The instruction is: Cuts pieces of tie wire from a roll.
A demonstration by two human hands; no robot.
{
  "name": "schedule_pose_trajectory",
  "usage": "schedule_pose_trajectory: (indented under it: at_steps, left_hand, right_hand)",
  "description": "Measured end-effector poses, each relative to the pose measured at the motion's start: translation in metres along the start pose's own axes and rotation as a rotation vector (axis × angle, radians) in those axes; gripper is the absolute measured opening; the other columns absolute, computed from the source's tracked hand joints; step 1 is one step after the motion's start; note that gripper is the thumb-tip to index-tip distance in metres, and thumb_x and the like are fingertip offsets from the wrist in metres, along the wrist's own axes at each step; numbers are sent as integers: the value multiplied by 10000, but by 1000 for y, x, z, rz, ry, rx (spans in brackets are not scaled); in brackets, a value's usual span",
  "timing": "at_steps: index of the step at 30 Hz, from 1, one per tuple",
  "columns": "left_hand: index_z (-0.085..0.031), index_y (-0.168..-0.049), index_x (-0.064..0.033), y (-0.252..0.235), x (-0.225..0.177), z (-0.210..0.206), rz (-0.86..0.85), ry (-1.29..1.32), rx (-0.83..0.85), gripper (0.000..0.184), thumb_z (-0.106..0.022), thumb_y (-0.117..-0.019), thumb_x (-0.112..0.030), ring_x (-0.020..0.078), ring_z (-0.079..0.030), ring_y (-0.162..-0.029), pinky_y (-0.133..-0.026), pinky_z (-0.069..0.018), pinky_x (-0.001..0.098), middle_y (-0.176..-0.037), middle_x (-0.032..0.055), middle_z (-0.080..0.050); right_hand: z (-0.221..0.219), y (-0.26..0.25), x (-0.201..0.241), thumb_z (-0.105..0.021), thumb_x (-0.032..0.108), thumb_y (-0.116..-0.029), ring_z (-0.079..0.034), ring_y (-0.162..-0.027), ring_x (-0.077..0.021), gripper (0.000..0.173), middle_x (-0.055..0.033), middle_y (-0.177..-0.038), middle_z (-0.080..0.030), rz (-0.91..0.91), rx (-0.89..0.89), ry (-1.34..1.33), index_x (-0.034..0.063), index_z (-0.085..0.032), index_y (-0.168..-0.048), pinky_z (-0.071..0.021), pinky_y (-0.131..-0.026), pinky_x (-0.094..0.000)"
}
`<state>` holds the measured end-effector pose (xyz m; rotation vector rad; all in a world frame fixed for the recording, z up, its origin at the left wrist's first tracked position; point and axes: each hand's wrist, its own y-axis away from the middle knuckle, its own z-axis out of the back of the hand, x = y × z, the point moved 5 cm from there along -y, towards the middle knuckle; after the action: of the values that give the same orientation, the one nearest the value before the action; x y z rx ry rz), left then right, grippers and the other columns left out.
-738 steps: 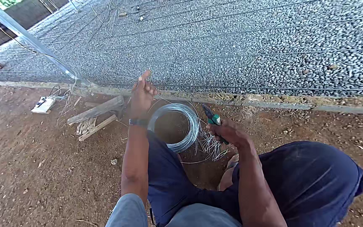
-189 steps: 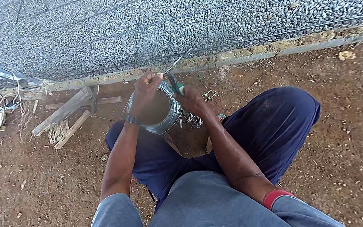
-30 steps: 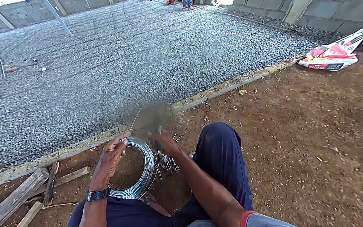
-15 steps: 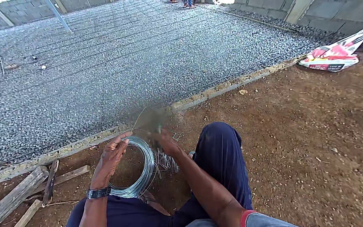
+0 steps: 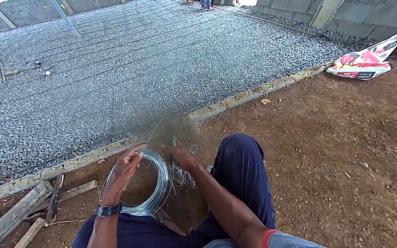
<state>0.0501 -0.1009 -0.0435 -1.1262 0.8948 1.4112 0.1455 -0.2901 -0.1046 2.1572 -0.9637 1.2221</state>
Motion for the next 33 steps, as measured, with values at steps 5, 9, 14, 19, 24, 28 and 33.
schedule_pose_trajectory:
  at_steps: [5, 9, 14, 19, 24, 28, 33]
  left_hand:
    - [-693, -1314, -169, 0, 1, -1, -10, -5, 5, 301, -571, -1040, -185, 87, -493, -636, -534, -390, 217, -1070, 9, -692]
    - [-692, -1319, -182, 0, 0, -1, -4, -21, 2, 303, -566, -1044, -200, 88, -508, -650, -545, -399, 219, -1120, 0, -698]
    - [-691, -1319, -181, 0, 1, -1, -4, -5, 4, 302, -571, -1043, -196, 85, -481, -621, -526, -382, 216, -998, 5, -680]
    - [-691, -1319, -190, 0, 2, 0, 6, -13, 0, 300, -567, -1046, -204, 90, -493, -630, -532, -389, 218, -1019, 9, -687]
    - [-691, -1321, -195, -1, 3, 1, 7, -18, 8, 301, -566, -1047, -205, 94, -486, -626, -524, -379, 223, -1028, 4, -687]
    - [-694, -1315, -203, -2, 4, 1, 16, -15, 15, 297, -565, -1048, -216, 90, -463, -597, -502, -364, 226, -949, 2, -668]
    - [-695, -1313, -200, -1, 3, 0, 10, -8, 16, 295, -568, -1047, -212, 93, -462, -598, -500, -359, 226, -952, 1, -668]
  right_hand:
    - [0, 0, -1, -578, 223, -1050, -670, -640, -229, 316, -168, -947, -713, -8, -2, -12, -11, -575, -1263, -585, -568, -359]
    - [0, -1, -1, -575, 225, -1050, -668, -633, -228, 312, -167, -954, -713, -8, 5, -19, -8, -573, -1258, -583, -559, -357]
    - [1, -1, -1, -578, 218, -1049, -669, -634, -229, 319, -172, -954, -713, -5, 4, -22, -12, -564, -1270, -586, -566, -359]
    - [0, -1, -2, -575, 224, -1051, -661, -627, -226, 316, -172, -954, -709, -13, 7, -18, -13, -566, -1260, -578, -555, -349]
    - [-1, -1, -2, -569, 222, -1053, -669, -634, -231, 320, -169, -963, -716, -23, -9, -10, -13, -559, -1270, -584, -564, -358]
    - [0, -2, -4, -576, 228, -1052, -669, -622, -230, 331, -173, -968, -720, -20, -12, 0, -13, -557, -1278, -580, -547, -356]
    - [-1, -2, -5, -575, 220, -1053, -665, -621, -228, 322, -178, -967, -718, -22, -9, -8, -17, -561, -1271, -578, -551, -353]
